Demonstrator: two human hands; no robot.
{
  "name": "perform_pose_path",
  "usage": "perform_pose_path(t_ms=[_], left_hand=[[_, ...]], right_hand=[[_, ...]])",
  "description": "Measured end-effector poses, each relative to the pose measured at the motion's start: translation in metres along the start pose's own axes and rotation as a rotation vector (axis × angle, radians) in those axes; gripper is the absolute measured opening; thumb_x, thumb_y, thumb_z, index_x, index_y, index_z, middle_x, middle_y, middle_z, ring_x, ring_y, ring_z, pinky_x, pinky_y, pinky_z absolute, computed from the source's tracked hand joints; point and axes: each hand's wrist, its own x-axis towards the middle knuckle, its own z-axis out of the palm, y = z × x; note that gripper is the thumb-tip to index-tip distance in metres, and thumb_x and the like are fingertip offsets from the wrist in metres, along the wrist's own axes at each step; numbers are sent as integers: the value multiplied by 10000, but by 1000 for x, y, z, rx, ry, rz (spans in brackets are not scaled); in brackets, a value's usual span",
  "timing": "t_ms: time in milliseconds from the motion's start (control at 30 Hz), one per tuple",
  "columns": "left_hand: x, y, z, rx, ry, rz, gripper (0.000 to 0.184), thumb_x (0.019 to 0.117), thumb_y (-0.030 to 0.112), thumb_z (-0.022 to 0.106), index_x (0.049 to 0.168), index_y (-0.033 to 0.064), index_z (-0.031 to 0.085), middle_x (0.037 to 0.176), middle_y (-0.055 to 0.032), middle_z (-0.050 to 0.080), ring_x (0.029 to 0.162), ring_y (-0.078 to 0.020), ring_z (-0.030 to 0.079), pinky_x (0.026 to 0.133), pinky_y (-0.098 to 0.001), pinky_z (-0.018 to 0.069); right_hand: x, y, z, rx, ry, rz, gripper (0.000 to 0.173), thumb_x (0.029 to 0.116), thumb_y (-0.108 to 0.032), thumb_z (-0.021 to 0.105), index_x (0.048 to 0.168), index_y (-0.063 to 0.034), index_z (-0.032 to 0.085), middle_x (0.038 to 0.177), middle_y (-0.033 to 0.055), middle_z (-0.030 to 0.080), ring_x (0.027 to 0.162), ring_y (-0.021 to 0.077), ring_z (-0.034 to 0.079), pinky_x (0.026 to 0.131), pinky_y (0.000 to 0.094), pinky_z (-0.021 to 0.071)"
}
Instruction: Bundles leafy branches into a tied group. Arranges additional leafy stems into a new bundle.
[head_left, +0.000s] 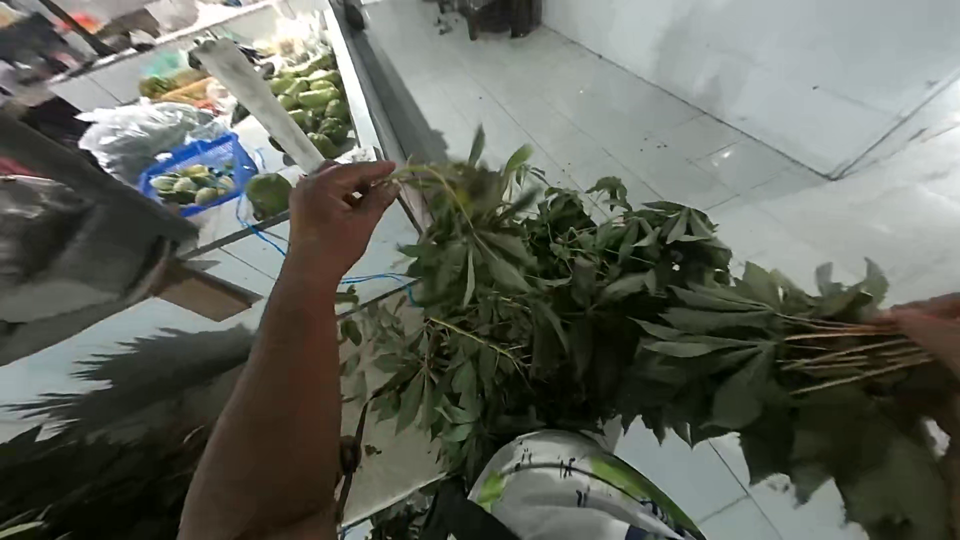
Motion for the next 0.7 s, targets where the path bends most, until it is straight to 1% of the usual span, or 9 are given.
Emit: perform_pose_path(t_ms=[33,100,200,267,300,367,433,600,700], left_hand=[[-5,1,-5,-79,13,17,268,1007,267,670,1258,190,723,1125,-12,698,851,-61,641,720,-238,545],[-12,-9,-10,-18,51,38,229,1018,226,645,1220,174,740,1113,-21,704,872,-77,654,753,-250,559],[-21,-23,-25,357,226,-74,287,1060,227,525,1241,114,717,1198,-197,683,1111,-351,662,974,-538,525],[-25,-25,-39,349,429,-96,327,1068,275,504,1267,97,693,1191,-167,694,1060,-273,676,929,-438,551],[-28,-23,-42,323,439,-84,330,1069,278,509,1270,82,683,1178,-158,696,1024,-245,684,901,-405,566],[-35,-11,-43,393,159,-43,289,1061,187,515,1234,45,697,1182,-219,684,1070,-364,678,939,-549,549],[-36,-6,-39,545,-96,33,220,1048,158,547,1162,109,729,1130,-205,689,1032,-424,682,853,-642,548],[-36,31,-46,532,-139,308,210,1043,155,570,1157,122,743,1061,-164,686,991,-378,677,872,-586,542],[-38,62,-40,513,-183,479,222,1029,118,550,1129,98,747,1051,-169,693,1017,-386,670,896,-598,520]], right_hand=[[5,-2,7,-7,-16,-14,467,867,-60,742,1250,77,514,987,105,702,876,215,721,853,414,621],[15,-8,25,-70,-31,-36,528,851,-108,778,1277,64,519,1017,97,692,899,186,710,863,384,617],[24,-5,44,-174,-105,-102,579,869,-252,788,1316,21,541,1081,102,682,955,173,684,898,371,584],[30,2,51,-172,-140,-129,641,863,-307,808,1348,5,529,1118,119,684,994,208,690,923,411,584],[31,4,54,-168,-157,-130,664,853,-317,819,1359,-1,526,1134,127,687,1006,227,695,925,430,590],[36,-3,62,-193,-213,-120,671,850,-360,813,1369,-38,536,1133,104,693,995,210,697,900,413,596],[40,-18,75,-225,-309,-132,686,858,-417,791,1390,-68,536,1119,91,693,967,195,697,867,414,603],[47,-80,137,-346,-517,-274,721,805,-487,783,1371,-96,564,1065,18,700,930,77,679,835,354,604],[55,-103,188,-294,-633,-381,637,772,-386,802,1321,-126,608,1083,-17,713,941,36,684,826,297,610]])
